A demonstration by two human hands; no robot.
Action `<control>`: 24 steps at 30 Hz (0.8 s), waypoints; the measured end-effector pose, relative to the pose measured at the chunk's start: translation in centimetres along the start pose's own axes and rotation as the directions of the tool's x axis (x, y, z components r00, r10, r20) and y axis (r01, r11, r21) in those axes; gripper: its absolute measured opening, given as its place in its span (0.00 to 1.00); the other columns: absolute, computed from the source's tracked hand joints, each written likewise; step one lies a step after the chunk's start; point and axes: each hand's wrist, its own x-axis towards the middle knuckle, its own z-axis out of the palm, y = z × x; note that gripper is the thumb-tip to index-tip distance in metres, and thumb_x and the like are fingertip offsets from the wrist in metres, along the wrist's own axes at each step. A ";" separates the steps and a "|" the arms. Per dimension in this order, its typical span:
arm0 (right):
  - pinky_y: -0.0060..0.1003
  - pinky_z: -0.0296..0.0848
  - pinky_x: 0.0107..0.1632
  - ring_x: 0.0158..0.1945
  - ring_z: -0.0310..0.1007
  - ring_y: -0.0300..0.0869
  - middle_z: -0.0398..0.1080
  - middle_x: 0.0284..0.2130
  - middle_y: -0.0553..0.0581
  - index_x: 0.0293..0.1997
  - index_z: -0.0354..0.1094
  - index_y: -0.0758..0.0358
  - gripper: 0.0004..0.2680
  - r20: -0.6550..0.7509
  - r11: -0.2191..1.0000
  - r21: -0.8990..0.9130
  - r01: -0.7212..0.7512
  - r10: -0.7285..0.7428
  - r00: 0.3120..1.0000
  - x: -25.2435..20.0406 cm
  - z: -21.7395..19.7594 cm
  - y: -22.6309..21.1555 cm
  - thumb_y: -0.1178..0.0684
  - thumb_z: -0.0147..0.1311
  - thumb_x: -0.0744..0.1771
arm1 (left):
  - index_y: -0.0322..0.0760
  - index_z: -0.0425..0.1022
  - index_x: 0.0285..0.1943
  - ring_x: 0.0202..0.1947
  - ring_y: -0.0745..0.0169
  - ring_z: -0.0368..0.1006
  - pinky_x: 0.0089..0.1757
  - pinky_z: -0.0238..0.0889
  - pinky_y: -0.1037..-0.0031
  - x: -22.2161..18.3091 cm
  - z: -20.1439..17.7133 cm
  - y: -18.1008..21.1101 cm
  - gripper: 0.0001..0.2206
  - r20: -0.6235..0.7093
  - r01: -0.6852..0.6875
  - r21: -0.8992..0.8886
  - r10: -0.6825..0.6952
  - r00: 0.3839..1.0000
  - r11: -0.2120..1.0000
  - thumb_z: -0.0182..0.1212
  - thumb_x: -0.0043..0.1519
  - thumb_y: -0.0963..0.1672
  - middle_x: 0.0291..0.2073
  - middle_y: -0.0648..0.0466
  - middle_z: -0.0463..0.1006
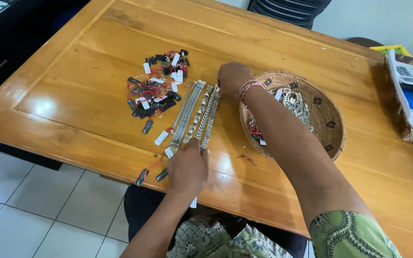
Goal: Polishing silver jewelry chains with a cloth and arranging them on a wooden table for inspection.
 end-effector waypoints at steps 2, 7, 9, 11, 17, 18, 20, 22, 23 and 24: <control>0.57 0.79 0.44 0.44 0.81 0.55 0.79 0.32 0.55 0.39 0.81 0.52 0.13 0.004 0.999 -0.035 -0.008 0.008 1.000 -0.5 -0.3 0.2 0.42 0.70 0.56 | 0.42 0.71 0.51 0.43 0.42 0.82 0.45 0.75 0.54 -0.5 -0.3 0.1 0.12 0.013 -0.022 0.039 0.021 1.000 0.999 0.49 0.69 0.50 0.37 0.46 0.82; 0.57 0.78 0.45 0.48 0.80 0.56 0.79 0.37 0.59 0.44 0.80 0.58 0.16 0.005 0.997 -0.079 0.006 -0.005 1.000 -2.1 -1.6 -0.1 0.41 0.68 0.59 | 0.42 0.74 0.48 0.39 0.46 0.83 0.41 0.76 0.56 -2.0 -0.3 -0.8 0.14 -0.010 -0.101 0.163 0.104 0.995 0.981 0.46 0.69 0.51 0.32 0.49 0.82; 0.56 0.78 0.45 0.49 0.79 0.56 0.79 0.38 0.58 0.44 0.80 0.56 0.14 0.012 0.996 -0.082 0.018 -0.017 1.000 -2.8 -2.4 -0.5 0.42 0.68 0.60 | 0.43 0.77 0.43 0.35 0.48 0.83 0.38 0.76 0.57 -2.6 0.3 -1.6 0.12 -0.114 -0.150 0.187 0.173 0.978 0.971 0.52 0.67 0.51 0.28 0.52 0.80; 0.56 0.78 0.46 0.49 0.79 0.57 0.79 0.38 0.59 0.44 0.80 0.56 0.13 0.013 0.998 -0.061 0.019 -0.019 1.000 -3.6 -2.3 -0.5 0.43 0.68 0.60 | 0.42 0.79 0.41 0.33 0.50 0.81 0.35 0.75 0.62 -3.4 0.8 -2.0 0.10 -0.291 -0.216 0.255 0.288 0.912 0.943 0.58 0.65 0.49 0.28 0.53 0.78; 0.48 0.76 0.39 0.43 0.79 0.52 0.78 0.34 0.56 0.38 0.78 0.55 0.11 -0.014 0.997 -0.076 0.017 -0.019 1.000 -2.1 -1.1 -0.2 0.40 0.65 0.63 | 0.36 0.79 0.54 0.57 0.49 0.67 0.47 0.58 0.61 -2.4 2.4 -4.1 0.16 -0.462 -0.428 0.407 0.586 0.665 0.807 0.61 0.62 0.48 0.52 0.50 0.77; 0.43 0.74 0.32 0.39 0.78 0.48 0.77 0.33 0.53 0.35 0.76 0.54 0.13 0.025 0.996 -0.086 0.003 -0.001 1.000 -1.9 -1.0 -0.3 0.37 0.63 0.65 | 0.35 0.78 0.56 0.61 0.51 0.65 0.53 0.56 0.59 -2.3 3.0 -4.6 0.19 -0.422 -0.434 0.406 0.586 0.691 0.804 0.65 0.59 0.49 0.57 0.54 0.77; 0.40 0.73 0.31 0.35 0.76 0.44 0.73 0.29 0.49 0.31 0.74 0.52 0.17 0.002 0.998 -0.062 0.002 -0.002 1.000 -3.4 -2.8 -0.8 0.30 0.56 0.66 | 0.35 0.77 0.56 0.63 0.49 0.65 0.53 0.56 0.56 -2.5 2.8 -4.6 0.19 -0.413 -0.433 0.402 0.582 0.700 0.807 0.64 0.60 0.49 0.58 0.51 0.77; 0.37 0.72 0.29 0.31 0.74 0.39 0.70 0.25 0.45 0.28 0.72 0.50 0.22 -0.013 0.999 -0.041 -0.004 0.003 1.000 -5.8 -5.1 -0.4 0.22 0.49 0.68 | 0.35 0.77 0.57 0.64 0.46 0.65 0.54 0.57 0.53 -2.5 2.5 -4.8 0.20 -0.398 -0.439 0.391 0.579 0.712 0.809 0.63 0.61 0.49 0.59 0.49 0.77; 0.30 0.71 0.28 0.28 0.70 0.35 0.73 0.28 0.47 0.33 0.73 0.52 0.16 -0.047 0.960 0.279 0.011 0.003 0.999 -7.4 -6.6 0.2 0.32 0.51 0.69 | 0.36 0.78 0.54 0.63 0.45 0.67 0.52 0.57 0.54 -2.3 2.3 -5.0 0.17 -0.423 -0.462 0.361 0.584 0.693 0.810 0.64 0.59 0.48 0.57 0.48 0.78; 0.24 0.69 0.26 0.24 0.67 0.31 0.76 0.31 0.48 0.39 0.75 0.54 0.09 -0.088 0.822 0.568 0.040 0.012 0.996 -8.7 -8.3 0.7 0.42 0.55 0.70 | 0.38 0.79 0.52 0.61 0.45 0.69 0.50 0.58 0.55 -2.0 2.0 -5.1 0.15 -0.453 -0.483 0.333 0.587 0.671 0.810 0.65 0.58 0.47 0.55 0.47 0.79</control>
